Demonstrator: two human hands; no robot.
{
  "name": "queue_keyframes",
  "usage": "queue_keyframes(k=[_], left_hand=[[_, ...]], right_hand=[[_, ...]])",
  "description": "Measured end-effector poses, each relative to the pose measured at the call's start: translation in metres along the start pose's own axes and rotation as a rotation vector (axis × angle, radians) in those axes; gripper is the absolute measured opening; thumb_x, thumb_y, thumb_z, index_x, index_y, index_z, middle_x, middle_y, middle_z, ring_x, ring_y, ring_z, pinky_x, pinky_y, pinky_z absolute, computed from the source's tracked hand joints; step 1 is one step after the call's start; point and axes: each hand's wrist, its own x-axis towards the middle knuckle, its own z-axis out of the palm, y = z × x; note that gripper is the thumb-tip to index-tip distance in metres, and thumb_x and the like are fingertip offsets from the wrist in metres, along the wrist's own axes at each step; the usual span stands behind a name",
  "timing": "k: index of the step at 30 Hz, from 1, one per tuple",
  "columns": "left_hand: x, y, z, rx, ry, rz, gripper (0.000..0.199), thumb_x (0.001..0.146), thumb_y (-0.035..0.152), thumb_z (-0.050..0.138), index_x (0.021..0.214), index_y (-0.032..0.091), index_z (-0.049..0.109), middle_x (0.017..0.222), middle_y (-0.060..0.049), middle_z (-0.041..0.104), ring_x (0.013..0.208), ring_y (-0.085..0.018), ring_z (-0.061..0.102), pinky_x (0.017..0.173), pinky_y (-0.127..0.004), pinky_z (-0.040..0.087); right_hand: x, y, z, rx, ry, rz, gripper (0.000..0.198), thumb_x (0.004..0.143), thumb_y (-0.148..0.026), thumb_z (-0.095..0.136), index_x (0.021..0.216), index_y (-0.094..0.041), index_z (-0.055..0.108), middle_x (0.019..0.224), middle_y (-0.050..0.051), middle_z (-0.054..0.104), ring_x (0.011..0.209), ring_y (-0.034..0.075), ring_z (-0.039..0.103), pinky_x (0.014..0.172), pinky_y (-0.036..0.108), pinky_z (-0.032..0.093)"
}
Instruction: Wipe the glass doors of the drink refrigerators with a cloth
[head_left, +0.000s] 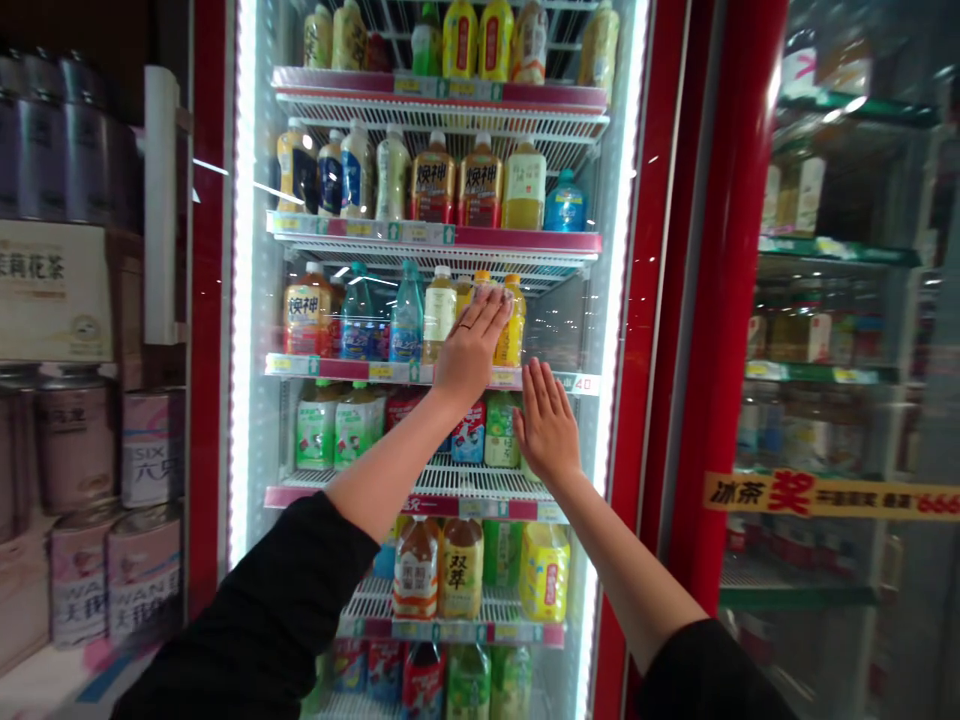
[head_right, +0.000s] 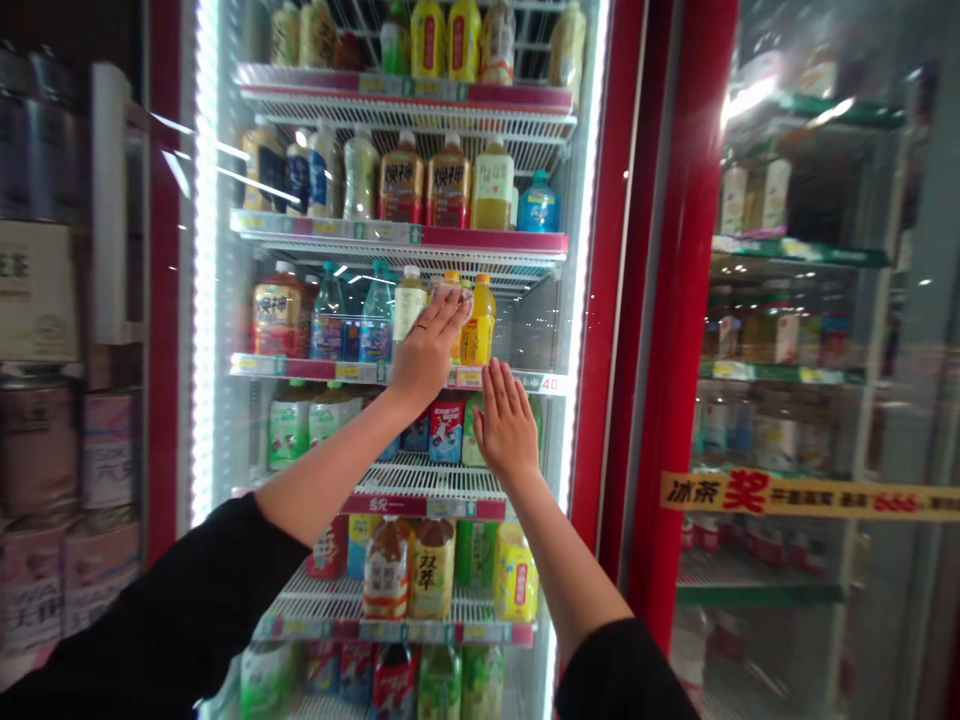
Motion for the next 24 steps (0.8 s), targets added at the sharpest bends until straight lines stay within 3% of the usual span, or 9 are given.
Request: queue_keyframes(k=[4, 8, 12, 16, 18, 20, 24], left_hand=[[-0.025, 0.019, -0.007, 0.061, -0.212, 0.179, 0.082, 0.107, 0.003, 0.035, 0.18, 0.024, 0.005, 0.181, -0.007, 0.041, 0.169, -0.024, 0.035, 0.138, -0.049, 0.042], [-0.027, -0.008, -0.027, 0.097, -0.318, 0.338, 0.08, 0.105, 0.001, 0.041, 0.179, 0.023, 0.02, 0.18, -0.006, 0.041, 0.168, -0.021, 0.038, 0.138, -0.046, 0.042], [0.004, -0.019, -0.019, 0.078, -0.217, 0.168, 0.083, 0.103, 0.0, 0.036, 0.18, 0.024, 0.014, 0.181, -0.006, 0.039, 0.17, -0.025, 0.035, 0.14, -0.05, 0.04], [0.021, 0.013, 0.005, 0.044, -0.187, 0.006, 0.09, 0.102, 0.002, 0.036, 0.179, 0.021, -0.006, 0.185, -0.007, 0.031, 0.173, -0.032, 0.026, 0.142, -0.057, 0.034], [0.014, 0.031, 0.009, 0.041, -0.22, 0.02, 0.089, 0.102, 0.003, 0.036, 0.179, 0.02, -0.005, 0.186, -0.007, 0.029, 0.173, -0.032, 0.025, 0.142, -0.056, 0.034], [0.001, 0.039, 0.005, 0.045, -0.268, 0.086, 0.083, 0.104, 0.005, 0.035, 0.181, 0.02, 0.005, 0.185, -0.006, 0.031, 0.173, -0.028, 0.027, 0.142, -0.053, 0.035], [-0.016, 0.022, -0.014, 0.059, -0.356, 0.275, 0.069, 0.108, 0.006, 0.034, 0.176, 0.018, 0.032, 0.182, -0.005, 0.038, 0.171, -0.022, 0.032, 0.14, -0.045, 0.037]], right_hand=[[-0.003, 0.005, -0.002, 0.01, -0.014, -0.031, 0.085, 0.116, -0.034, 0.041, 0.177, -0.025, -0.018, 0.187, 0.009, 0.018, 0.172, 0.031, 0.03, 0.139, 0.057, 0.037], [-0.009, 0.006, -0.004, 0.021, -0.028, -0.05, 0.085, 0.116, -0.033, 0.041, 0.178, -0.026, -0.017, 0.187, 0.009, 0.019, 0.171, 0.031, 0.031, 0.139, 0.057, 0.037], [-0.013, 0.005, -0.006, 0.0, -0.016, -0.055, 0.085, 0.115, -0.031, 0.041, 0.178, -0.024, -0.016, 0.186, 0.009, 0.022, 0.171, 0.03, 0.032, 0.138, 0.056, 0.04], [-0.012, 0.005, -0.006, -0.003, -0.023, -0.055, 0.085, 0.115, -0.03, 0.041, 0.178, -0.025, -0.016, 0.186, 0.008, 0.021, 0.171, 0.03, 0.031, 0.138, 0.055, 0.04], [-0.012, 0.006, -0.006, -0.002, -0.034, -0.057, 0.085, 0.115, -0.032, 0.041, 0.178, -0.024, -0.016, 0.185, 0.008, 0.022, 0.171, 0.03, 0.03, 0.138, 0.055, 0.039], [-0.013, 0.007, -0.006, -0.002, -0.043, -0.066, 0.086, 0.116, -0.033, 0.043, 0.177, -0.023, -0.016, 0.185, 0.009, 0.024, 0.171, 0.03, 0.03, 0.139, 0.055, 0.039], [-0.015, 0.014, -0.01, 0.002, -0.056, -0.11, 0.084, 0.116, -0.031, 0.043, 0.178, -0.022, -0.013, 0.184, 0.01, 0.027, 0.171, 0.029, 0.029, 0.138, 0.054, 0.04]])
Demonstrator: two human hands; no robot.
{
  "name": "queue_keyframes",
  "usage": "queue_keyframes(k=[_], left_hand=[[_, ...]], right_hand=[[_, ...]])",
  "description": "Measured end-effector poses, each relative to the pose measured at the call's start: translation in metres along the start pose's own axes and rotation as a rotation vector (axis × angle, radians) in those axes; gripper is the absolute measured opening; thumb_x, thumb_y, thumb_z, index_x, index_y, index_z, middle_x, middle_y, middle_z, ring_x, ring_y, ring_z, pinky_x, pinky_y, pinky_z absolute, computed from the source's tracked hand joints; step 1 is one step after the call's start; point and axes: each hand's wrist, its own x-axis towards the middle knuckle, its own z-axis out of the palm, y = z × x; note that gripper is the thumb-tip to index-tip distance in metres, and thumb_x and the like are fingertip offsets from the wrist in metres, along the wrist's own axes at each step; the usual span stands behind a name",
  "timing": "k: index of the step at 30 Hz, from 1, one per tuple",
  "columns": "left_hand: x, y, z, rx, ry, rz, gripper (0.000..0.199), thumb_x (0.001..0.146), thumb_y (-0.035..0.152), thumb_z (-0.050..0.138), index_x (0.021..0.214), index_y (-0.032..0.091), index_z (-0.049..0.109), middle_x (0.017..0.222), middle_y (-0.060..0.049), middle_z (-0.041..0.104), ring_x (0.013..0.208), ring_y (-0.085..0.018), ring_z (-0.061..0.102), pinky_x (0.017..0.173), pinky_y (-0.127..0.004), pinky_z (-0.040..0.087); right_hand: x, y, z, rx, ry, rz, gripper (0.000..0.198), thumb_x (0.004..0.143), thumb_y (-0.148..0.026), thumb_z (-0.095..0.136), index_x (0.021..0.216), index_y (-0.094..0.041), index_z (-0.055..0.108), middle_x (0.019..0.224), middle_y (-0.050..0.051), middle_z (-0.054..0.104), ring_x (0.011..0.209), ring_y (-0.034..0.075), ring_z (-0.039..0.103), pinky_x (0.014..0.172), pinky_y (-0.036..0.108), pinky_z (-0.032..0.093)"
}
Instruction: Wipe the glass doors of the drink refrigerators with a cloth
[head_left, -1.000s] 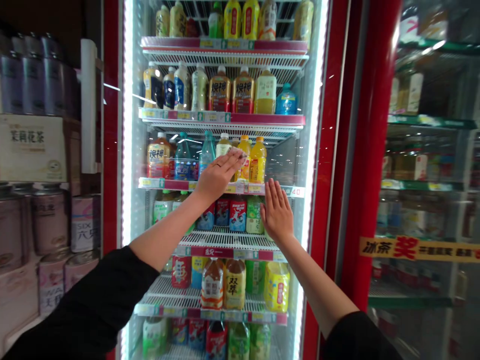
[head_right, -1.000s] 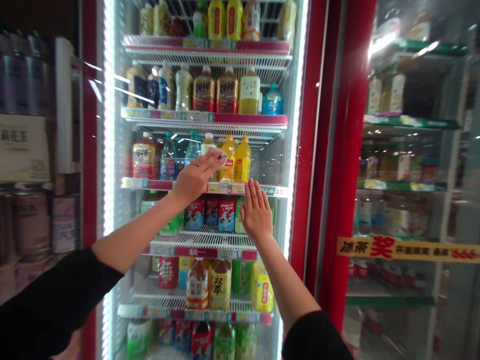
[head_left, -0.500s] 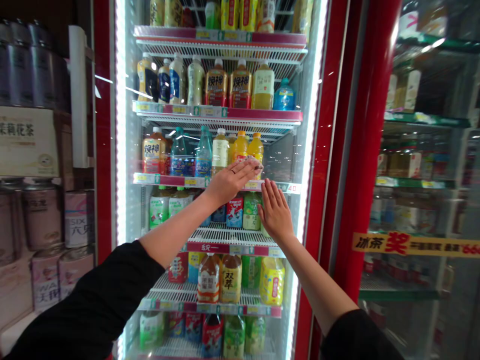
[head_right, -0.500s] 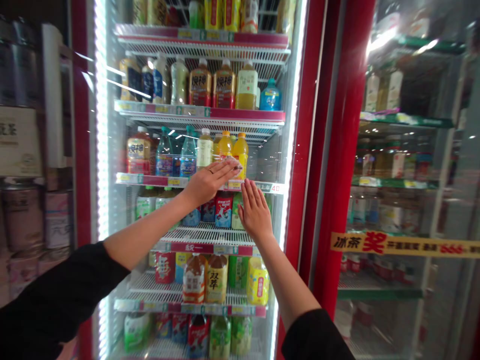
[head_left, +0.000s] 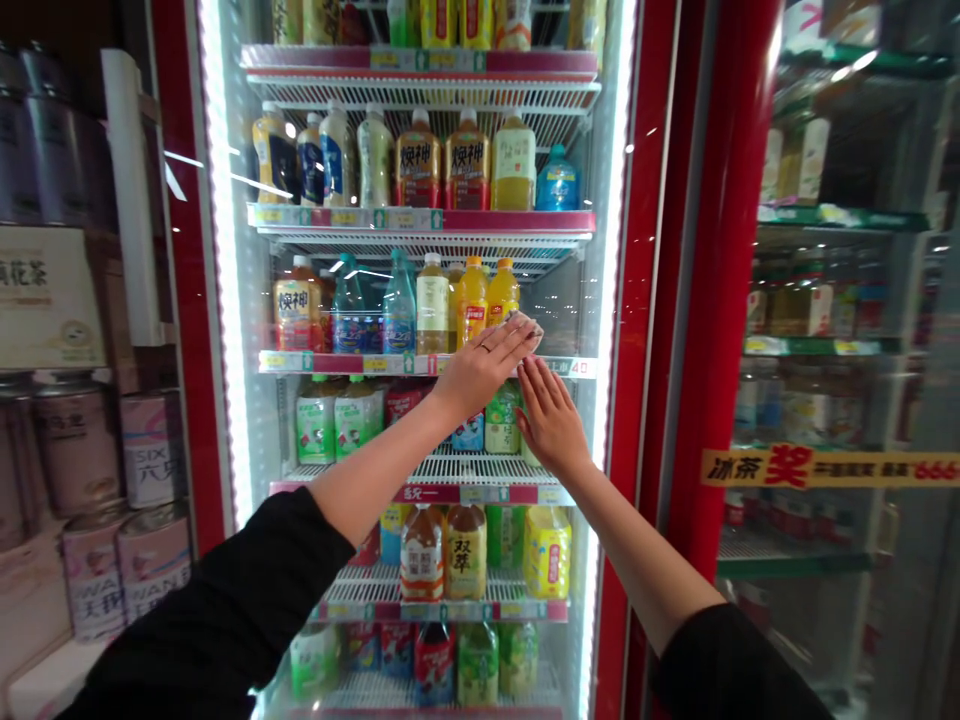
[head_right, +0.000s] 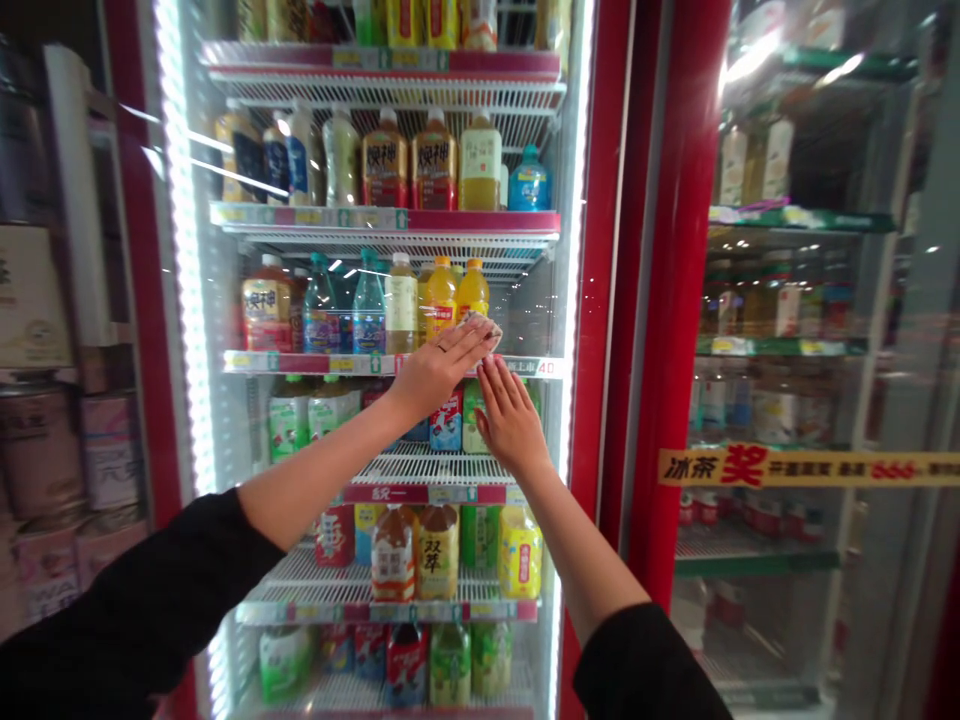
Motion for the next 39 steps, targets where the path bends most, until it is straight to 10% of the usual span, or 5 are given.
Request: queue_keyframes(k=[11, 16, 22, 29, 39], left_hand=[[0.07, 0.009, 0.021, -0.054, 0.2, -0.23, 0.089, 0.101, -0.001, 0.035, 0.18, 0.023, 0.003, 0.183, -0.006, 0.037, 0.171, -0.029, 0.032, 0.14, -0.054, 0.039], [0.037, 0.046, 0.028, -0.014, 0.052, -0.011, 0.074, 0.106, 0.004, 0.038, 0.178, 0.02, 0.028, 0.182, -0.006, 0.039, 0.171, -0.024, 0.033, 0.138, -0.047, 0.043], [0.034, 0.008, 0.014, -0.032, 0.045, 0.253, 0.064, 0.107, 0.005, 0.047, 0.169, 0.022, 0.048, 0.175, -0.005, 0.05, 0.165, -0.018, 0.045, 0.135, -0.042, 0.044], [0.078, 0.019, 0.028, -0.082, 0.276, -0.112, 0.079, 0.103, -0.002, 0.035, 0.178, 0.022, 0.025, 0.178, -0.007, 0.045, 0.169, -0.026, 0.037, 0.136, -0.052, 0.045], [0.063, 0.013, 0.017, -0.06, 0.112, 0.155, 0.067, 0.104, 0.0, 0.043, 0.167, 0.021, 0.051, 0.174, -0.005, 0.051, 0.164, -0.022, 0.047, 0.135, -0.047, 0.045]], right_hand=[[-0.02, 0.071, -0.031, -0.077, 0.021, 0.039, 0.078, 0.115, -0.026, 0.04, 0.18, -0.032, -0.004, 0.184, 0.005, 0.031, 0.168, 0.027, 0.038, 0.135, 0.054, 0.044], [-0.029, 0.077, -0.026, -0.1, 0.056, 0.078, 0.08, 0.116, -0.026, 0.041, 0.18, -0.031, -0.007, 0.184, 0.006, 0.031, 0.169, 0.027, 0.037, 0.135, 0.055, 0.045], [-0.031, 0.073, -0.023, -0.099, 0.069, 0.089, 0.08, 0.115, -0.026, 0.039, 0.18, -0.03, -0.008, 0.183, 0.006, 0.034, 0.169, 0.026, 0.035, 0.136, 0.053, 0.043], [-0.034, 0.074, -0.025, -0.084, 0.06, 0.13, 0.078, 0.114, -0.021, 0.038, 0.18, -0.031, -0.002, 0.183, 0.006, 0.034, 0.169, 0.025, 0.036, 0.137, 0.053, 0.041], [-0.036, 0.07, -0.019, -0.078, 0.093, 0.146, 0.075, 0.112, -0.019, 0.039, 0.181, -0.026, 0.009, 0.181, 0.009, 0.041, 0.17, 0.025, 0.036, 0.138, 0.054, 0.039]])
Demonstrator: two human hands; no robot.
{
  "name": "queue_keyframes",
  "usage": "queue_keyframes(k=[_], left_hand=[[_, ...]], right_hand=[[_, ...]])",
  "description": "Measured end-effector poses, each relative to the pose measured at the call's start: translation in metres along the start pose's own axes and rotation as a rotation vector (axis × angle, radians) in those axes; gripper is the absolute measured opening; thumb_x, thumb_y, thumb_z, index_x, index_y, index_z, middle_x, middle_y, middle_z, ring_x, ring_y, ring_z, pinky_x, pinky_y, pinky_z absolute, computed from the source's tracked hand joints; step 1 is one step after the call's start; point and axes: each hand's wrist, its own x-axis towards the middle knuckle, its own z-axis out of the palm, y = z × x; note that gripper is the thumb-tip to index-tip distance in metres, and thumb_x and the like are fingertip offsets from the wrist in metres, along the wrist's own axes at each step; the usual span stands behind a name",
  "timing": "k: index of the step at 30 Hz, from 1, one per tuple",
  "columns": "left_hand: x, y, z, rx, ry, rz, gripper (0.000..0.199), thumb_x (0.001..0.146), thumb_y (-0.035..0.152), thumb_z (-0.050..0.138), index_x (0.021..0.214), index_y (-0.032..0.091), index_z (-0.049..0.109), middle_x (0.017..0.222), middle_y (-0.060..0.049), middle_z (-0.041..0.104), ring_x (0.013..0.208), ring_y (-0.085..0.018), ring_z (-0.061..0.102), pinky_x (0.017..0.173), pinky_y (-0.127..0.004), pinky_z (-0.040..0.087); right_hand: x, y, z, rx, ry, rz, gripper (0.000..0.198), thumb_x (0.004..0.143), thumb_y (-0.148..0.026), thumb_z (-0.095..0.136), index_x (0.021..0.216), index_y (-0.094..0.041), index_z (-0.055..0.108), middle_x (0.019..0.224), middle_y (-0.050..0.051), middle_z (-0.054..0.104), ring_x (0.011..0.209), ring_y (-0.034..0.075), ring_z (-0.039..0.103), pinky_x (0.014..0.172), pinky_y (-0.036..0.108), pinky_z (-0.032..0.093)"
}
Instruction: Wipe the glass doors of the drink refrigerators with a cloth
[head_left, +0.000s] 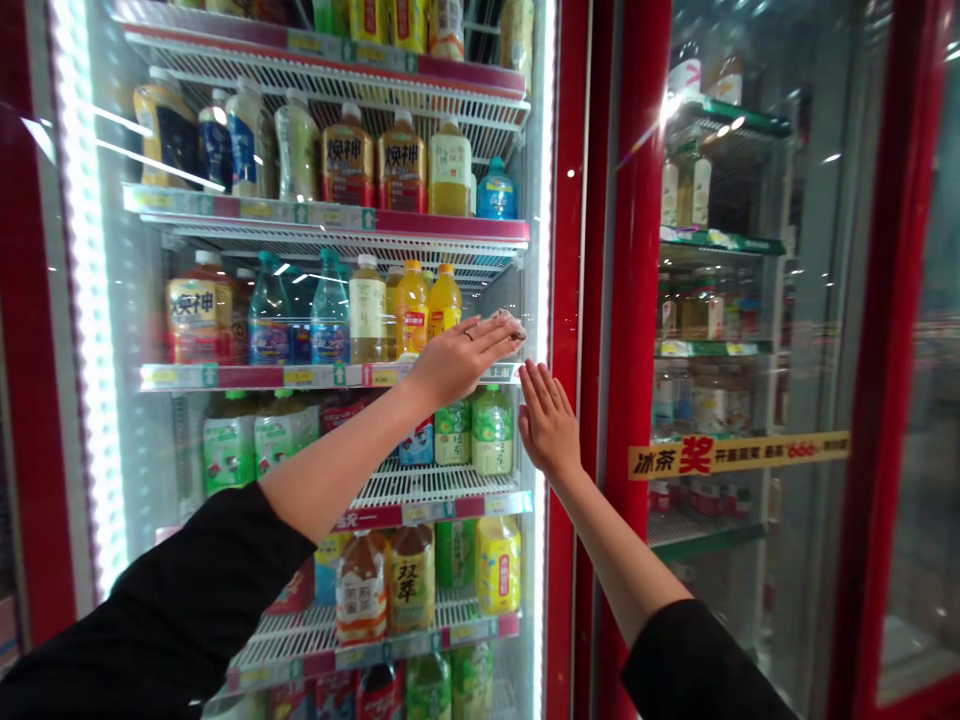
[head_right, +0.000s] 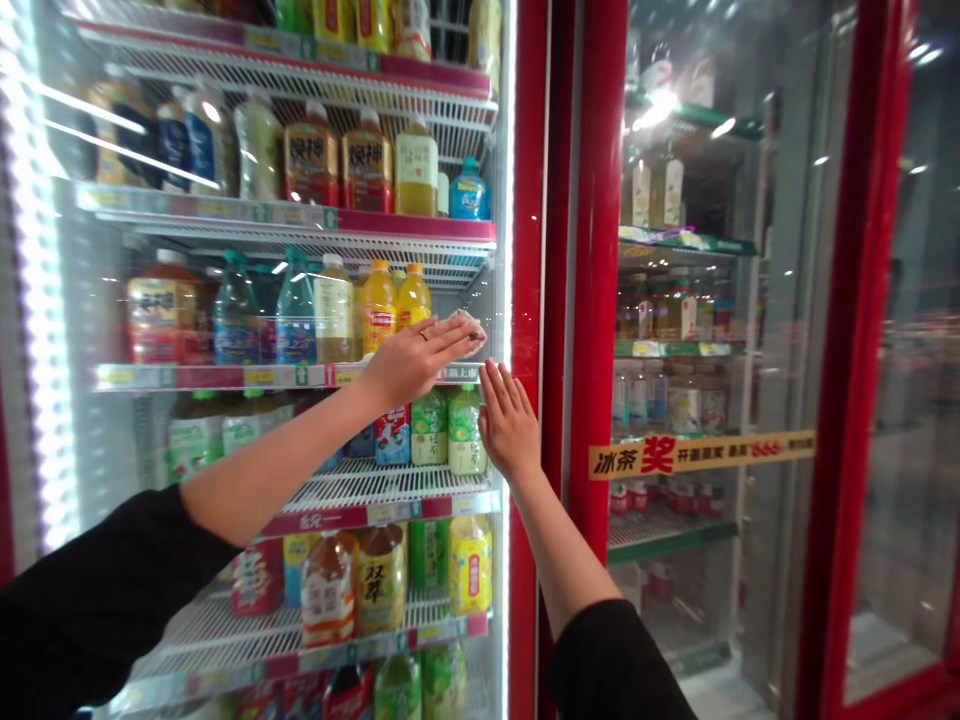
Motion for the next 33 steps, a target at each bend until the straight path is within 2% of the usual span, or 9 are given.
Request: queue_keyframes(k=[3, 6, 11, 15, 19, 24, 28, 31, 33], left_hand=[[0.026, -0.008, 0.001, 0.011, 0.073, -0.184, 0.07, 0.102, -0.002, 0.037, 0.167, 0.017, 0.051, 0.175, -0.008, 0.05, 0.166, -0.025, 0.044, 0.135, -0.05, 0.045], [0.055, 0.005, 0.014, -0.018, 0.095, -0.263, 0.075, 0.1, -0.003, 0.031, 0.172, 0.014, 0.042, 0.178, -0.01, 0.045, 0.168, -0.028, 0.038, 0.137, -0.051, 0.042], [0.058, 0.03, 0.019, -0.037, -0.05, -0.1, 0.07, 0.105, 0.003, 0.034, 0.174, 0.018, 0.039, 0.18, -0.006, 0.042, 0.17, -0.023, 0.036, 0.137, -0.045, 0.041], [0.036, 0.017, 0.0, -0.007, -0.162, 0.023, 0.066, 0.108, 0.005, 0.039, 0.171, 0.023, 0.045, 0.18, -0.002, 0.042, 0.17, -0.017, 0.035, 0.138, -0.041, 0.038], [0.046, 0.008, -0.004, 0.008, -0.123, -0.042, 0.067, 0.106, 0.002, 0.037, 0.17, 0.021, 0.047, 0.178, -0.004, 0.045, 0.168, -0.02, 0.039, 0.137, -0.045, 0.039], [0.08, 0.033, 0.014, -0.004, -0.073, -0.17, 0.063, 0.109, 0.004, 0.032, 0.169, 0.012, 0.047, 0.179, -0.009, 0.043, 0.169, -0.025, 0.038, 0.136, -0.044, 0.042], [0.068, 0.041, 0.013, -0.016, -0.153, -0.006, 0.058, 0.113, 0.007, 0.034, 0.167, 0.019, 0.052, 0.178, -0.003, 0.046, 0.168, -0.017, 0.039, 0.137, -0.036, 0.04], [0.05, 0.027, 0.004, -0.019, -0.178, 0.098, 0.056, 0.115, 0.01, 0.034, 0.166, 0.024, 0.053, 0.176, 0.002, 0.048, 0.166, -0.013, 0.041, 0.137, -0.034, 0.038], [0.048, 0.015, 0.0, -0.018, -0.168, 0.089, 0.056, 0.115, 0.011, 0.033, 0.165, 0.023, 0.054, 0.176, 0.001, 0.048, 0.166, -0.015, 0.042, 0.137, -0.037, 0.038]], right_hand=[[-0.001, -0.002, -0.001, 0.008, -0.008, 0.013, 0.074, 0.112, -0.019, 0.039, 0.181, -0.027, 0.013, 0.181, 0.008, 0.041, 0.169, 0.024, 0.036, 0.138, 0.053, 0.038], [0.0, -0.001, -0.003, 0.025, -0.022, 0.017, 0.072, 0.112, -0.02, 0.038, 0.181, -0.025, 0.018, 0.18, 0.008, 0.043, 0.17, 0.024, 0.036, 0.138, 0.054, 0.038], [-0.001, 0.001, -0.002, 0.03, -0.053, 0.051, 0.068, 0.111, -0.02, 0.037, 0.179, -0.022, 0.028, 0.179, 0.011, 0.045, 0.169, 0.025, 0.037, 0.138, 0.055, 0.037], [-0.011, -0.004, -0.001, 0.04, -0.055, 0.09, 0.069, 0.111, -0.021, 0.037, 0.179, -0.024, 0.027, 0.18, 0.011, 0.044, 0.17, 0.025, 0.036, 0.139, 0.056, 0.036], [-0.021, -0.013, -0.005, 0.042, -0.07, 0.14, 0.068, 0.112, -0.021, 0.035, 0.179, -0.023, 0.028, 0.179, 0.011, 0.045, 0.17, 0.024, 0.035, 0.14, 0.053, 0.034], [-0.027, -0.013, -0.008, 0.033, -0.106, 0.163, 0.063, 0.112, -0.021, 0.035, 0.176, -0.019, 0.036, 0.178, 0.012, 0.047, 0.17, 0.024, 0.035, 0.141, 0.046, 0.032], [-0.035, -0.007, -0.005, 0.018, -0.098, 0.145, 0.067, 0.111, -0.019, 0.037, 0.177, -0.02, 0.032, 0.178, 0.012, 0.047, 0.17, 0.023, 0.036, 0.139, 0.046, 0.035], [-0.042, -0.007, -0.001, 0.011, -0.07, 0.141, 0.071, 0.109, -0.019, 0.038, 0.179, -0.023, 0.027, 0.179, 0.011, 0.047, 0.17, 0.024, 0.036, 0.138, 0.048, 0.037], [-0.044, -0.008, 0.002, 0.009, -0.049, 0.141, 0.074, 0.108, -0.018, 0.038, 0.18, -0.025, 0.023, 0.179, 0.01, 0.046, 0.17, 0.024, 0.036, 0.138, 0.049, 0.037]])
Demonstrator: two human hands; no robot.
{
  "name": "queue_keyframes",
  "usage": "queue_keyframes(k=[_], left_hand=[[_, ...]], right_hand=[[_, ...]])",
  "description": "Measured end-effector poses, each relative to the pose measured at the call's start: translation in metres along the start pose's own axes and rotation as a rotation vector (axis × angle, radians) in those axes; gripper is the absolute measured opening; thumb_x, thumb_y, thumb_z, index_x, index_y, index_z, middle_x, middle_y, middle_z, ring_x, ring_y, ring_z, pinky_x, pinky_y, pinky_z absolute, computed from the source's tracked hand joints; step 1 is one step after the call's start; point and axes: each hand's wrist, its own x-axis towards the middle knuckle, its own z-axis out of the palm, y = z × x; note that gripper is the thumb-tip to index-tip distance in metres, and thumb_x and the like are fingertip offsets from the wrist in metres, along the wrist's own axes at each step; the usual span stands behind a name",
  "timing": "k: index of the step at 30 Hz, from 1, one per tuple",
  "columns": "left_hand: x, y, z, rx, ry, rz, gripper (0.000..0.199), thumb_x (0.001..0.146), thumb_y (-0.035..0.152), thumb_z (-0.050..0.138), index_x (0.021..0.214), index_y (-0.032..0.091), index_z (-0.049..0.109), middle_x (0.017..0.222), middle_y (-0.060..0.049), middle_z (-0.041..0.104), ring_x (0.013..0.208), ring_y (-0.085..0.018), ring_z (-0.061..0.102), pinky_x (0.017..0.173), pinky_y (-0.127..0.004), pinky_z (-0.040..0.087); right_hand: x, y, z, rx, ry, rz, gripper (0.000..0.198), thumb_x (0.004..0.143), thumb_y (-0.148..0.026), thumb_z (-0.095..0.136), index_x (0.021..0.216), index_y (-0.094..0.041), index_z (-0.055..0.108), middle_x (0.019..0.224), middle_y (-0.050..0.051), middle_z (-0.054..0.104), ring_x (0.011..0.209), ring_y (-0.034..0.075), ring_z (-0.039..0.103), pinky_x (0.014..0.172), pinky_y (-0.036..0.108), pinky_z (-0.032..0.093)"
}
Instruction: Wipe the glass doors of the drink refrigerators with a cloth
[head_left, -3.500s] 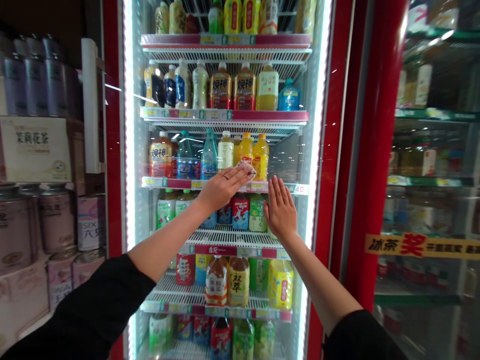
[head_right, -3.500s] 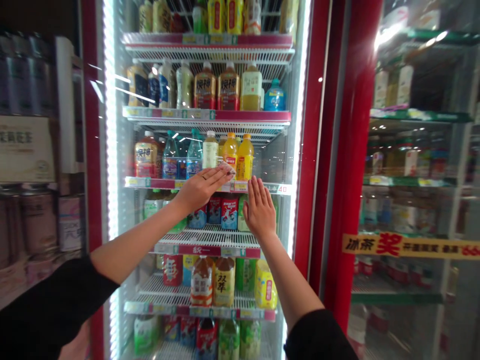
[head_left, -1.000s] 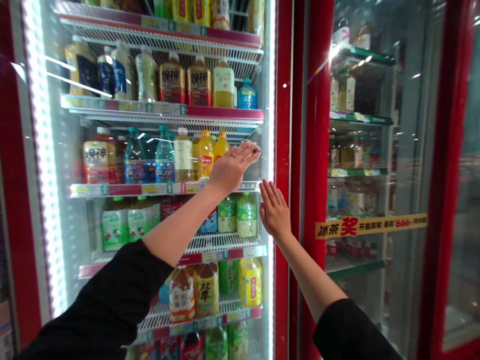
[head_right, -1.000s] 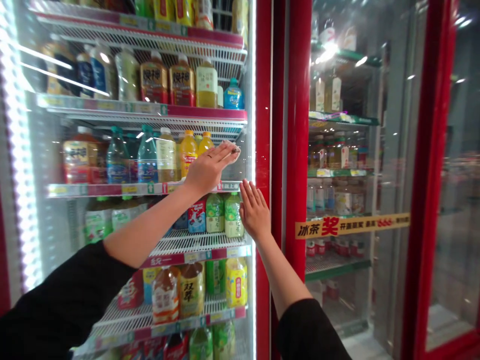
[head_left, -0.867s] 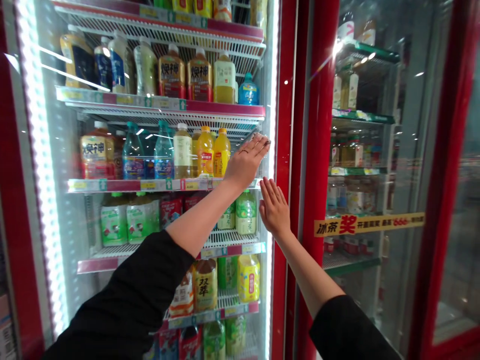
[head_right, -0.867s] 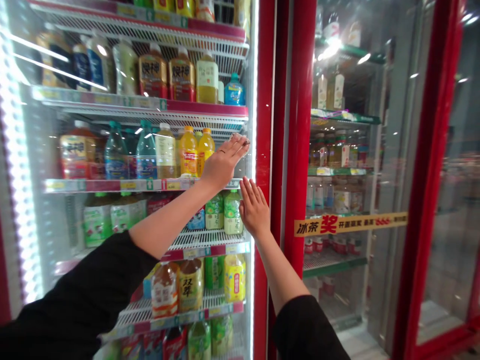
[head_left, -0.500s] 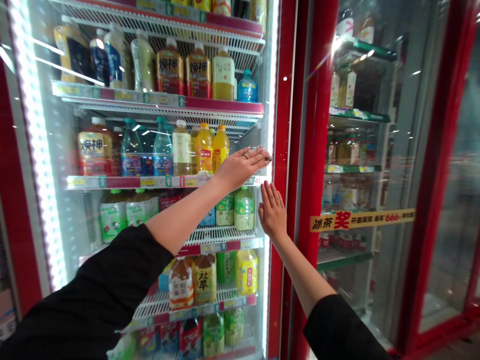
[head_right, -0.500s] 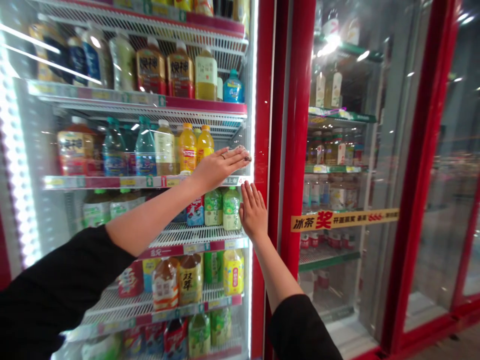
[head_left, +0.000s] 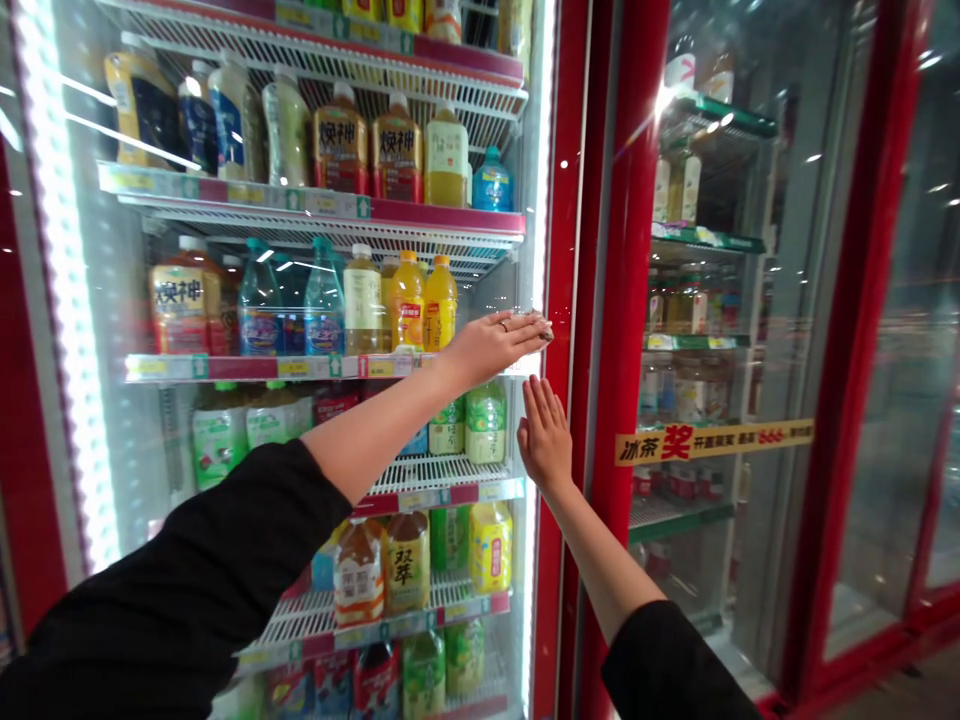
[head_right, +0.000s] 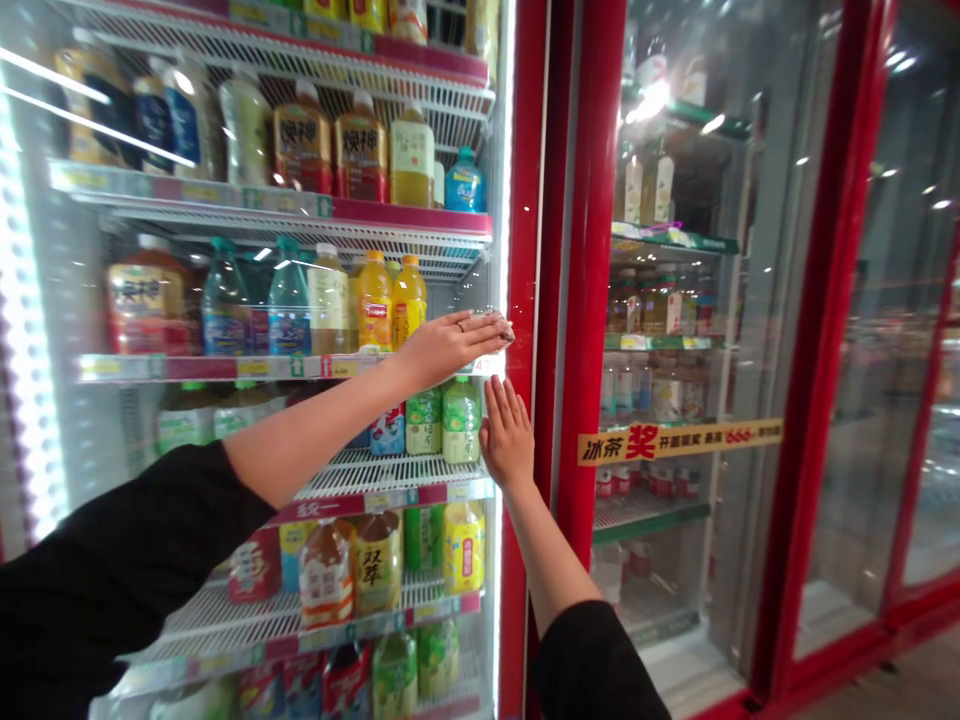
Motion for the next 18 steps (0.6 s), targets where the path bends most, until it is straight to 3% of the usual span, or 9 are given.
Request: queue_keyframes(k=[3, 6, 9, 14, 18], left_hand=[[0.021, -0.008, 0.003, -0.028, 0.079, -0.105, 0.059, 0.112, 0.009, 0.033, 0.167, 0.018, 0.052, 0.177, -0.005, 0.047, 0.167, -0.021, 0.041, 0.137, -0.043, 0.04], [0.056, 0.001, 0.013, -0.07, 0.168, -0.202, 0.063, 0.108, 0.005, 0.031, 0.168, 0.015, 0.051, 0.177, -0.008, 0.047, 0.167, -0.025, 0.041, 0.135, -0.048, 0.043], [0.075, 0.018, 0.019, -0.082, 0.135, -0.177, 0.06, 0.111, 0.007, 0.03, 0.165, 0.015, 0.054, 0.177, -0.007, 0.047, 0.167, -0.023, 0.041, 0.136, -0.044, 0.043], [0.04, 0.019, 0.013, -0.068, -0.013, 0.077, 0.053, 0.114, 0.011, 0.042, 0.163, 0.024, 0.056, 0.176, -0.001, 0.048, 0.167, -0.014, 0.04, 0.137, -0.036, 0.038], [0.013, 0.0, -0.001, -0.051, -0.009, 0.009, 0.055, 0.115, 0.009, 0.037, 0.164, 0.026, 0.055, 0.176, 0.001, 0.048, 0.166, -0.014, 0.041, 0.138, -0.038, 0.036]], right_hand=[[-0.001, -0.001, 0.003, -0.001, 0.038, 0.0, 0.078, 0.107, -0.018, 0.038, 0.181, -0.028, 0.017, 0.18, 0.009, 0.045, 0.169, 0.024, 0.037, 0.137, 0.05, 0.039], [-0.001, -0.001, 0.001, 0.011, 0.059, -0.015, 0.078, 0.107, -0.019, 0.039, 0.181, -0.026, 0.018, 0.179, 0.01, 0.047, 0.168, 0.026, 0.039, 0.136, 0.051, 0.041], [-0.001, -0.001, -0.005, 0.013, -0.003, -0.003, 0.074, 0.108, -0.02, 0.038, 0.18, -0.024, 0.025, 0.178, 0.01, 0.047, 0.169, 0.026, 0.038, 0.138, 0.049, 0.038], [0.001, -0.003, -0.01, 0.016, -0.073, 0.052, 0.067, 0.109, -0.022, 0.034, 0.176, -0.022, 0.035, 0.176, 0.012, 0.05, 0.168, 0.028, 0.039, 0.139, 0.051, 0.035], [0.002, -0.006, -0.009, 0.048, -0.064, 0.049, 0.067, 0.108, -0.02, 0.035, 0.176, -0.021, 0.036, 0.177, 0.013, 0.049, 0.168, 0.028, 0.039, 0.138, 0.053, 0.036]])
